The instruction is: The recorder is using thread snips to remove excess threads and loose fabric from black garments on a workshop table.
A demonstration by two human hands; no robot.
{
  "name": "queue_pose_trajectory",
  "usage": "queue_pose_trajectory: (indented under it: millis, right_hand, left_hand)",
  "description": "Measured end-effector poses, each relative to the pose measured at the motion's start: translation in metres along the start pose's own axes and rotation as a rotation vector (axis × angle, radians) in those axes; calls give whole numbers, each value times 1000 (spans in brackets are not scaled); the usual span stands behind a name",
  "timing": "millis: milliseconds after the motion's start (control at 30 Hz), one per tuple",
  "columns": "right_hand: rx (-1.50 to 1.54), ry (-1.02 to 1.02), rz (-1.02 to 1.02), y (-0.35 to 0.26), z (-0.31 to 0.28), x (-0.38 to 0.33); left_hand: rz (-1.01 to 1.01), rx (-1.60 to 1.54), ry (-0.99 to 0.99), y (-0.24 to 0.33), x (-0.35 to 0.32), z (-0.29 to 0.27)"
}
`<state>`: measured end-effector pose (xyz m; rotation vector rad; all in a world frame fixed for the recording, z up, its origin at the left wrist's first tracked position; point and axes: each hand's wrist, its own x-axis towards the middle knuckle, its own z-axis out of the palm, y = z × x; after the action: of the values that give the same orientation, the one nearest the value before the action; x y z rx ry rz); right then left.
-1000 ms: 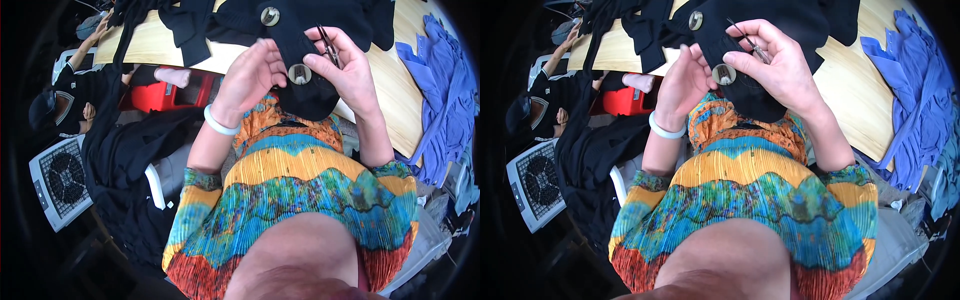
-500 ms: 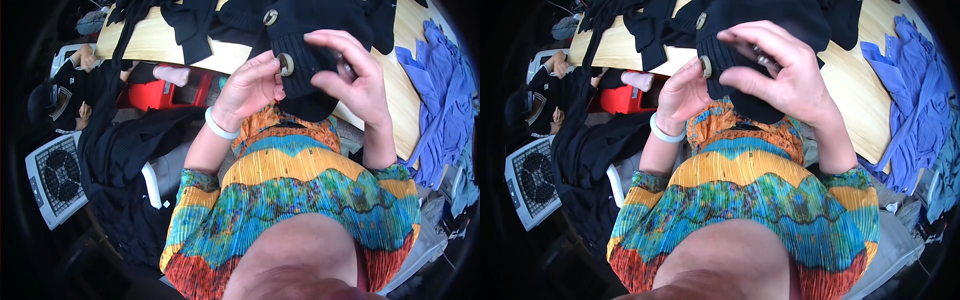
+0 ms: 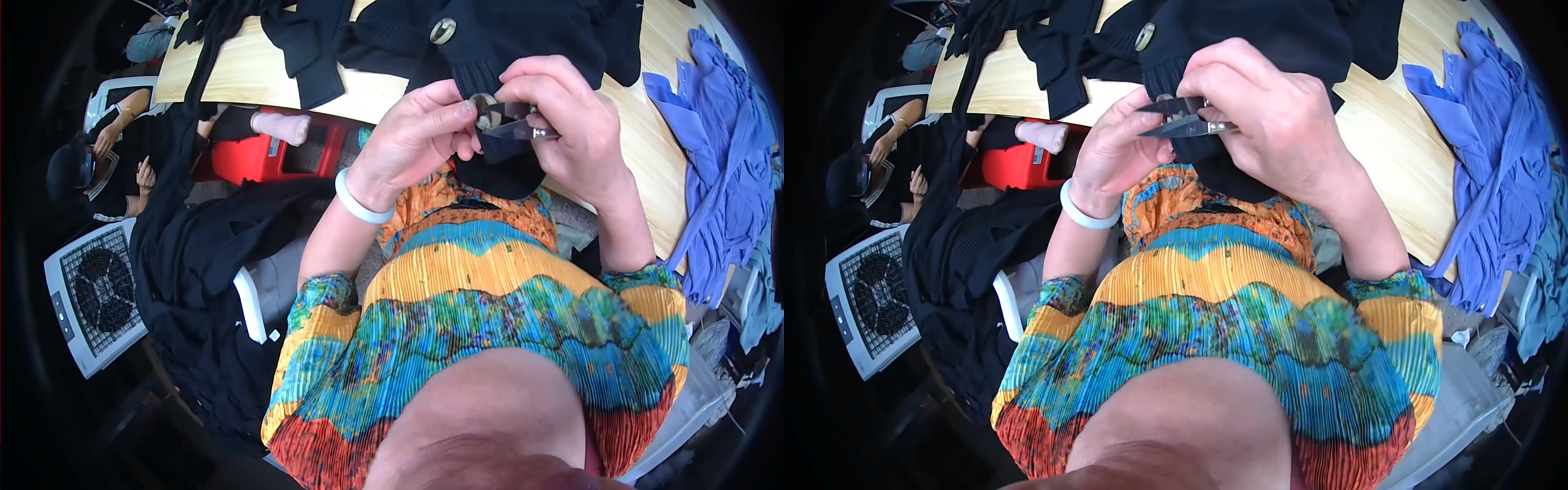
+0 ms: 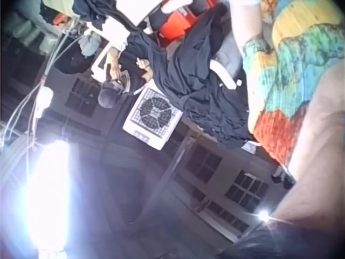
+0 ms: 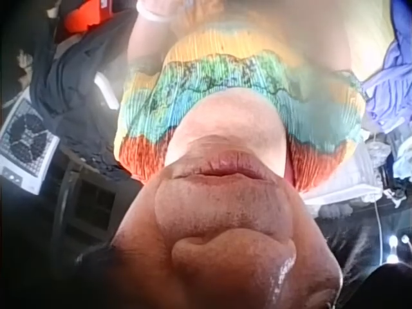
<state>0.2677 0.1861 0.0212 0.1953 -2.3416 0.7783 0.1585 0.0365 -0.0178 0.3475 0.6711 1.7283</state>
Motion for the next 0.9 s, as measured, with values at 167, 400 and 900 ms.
queue_pose_trajectory:
  millis: [167,400,900]
  right_hand:
    - [26,114,45,6,-17,4]
    - [631,182,290,-28,-31,-28]
    - [431,11,430,-27,-6,-23]
  left_hand:
    - [84,97,-61,1,-3,2]
    - [139,145,-28,-3,-1,2]
    - [199,-228,-23,-7,-2,7]
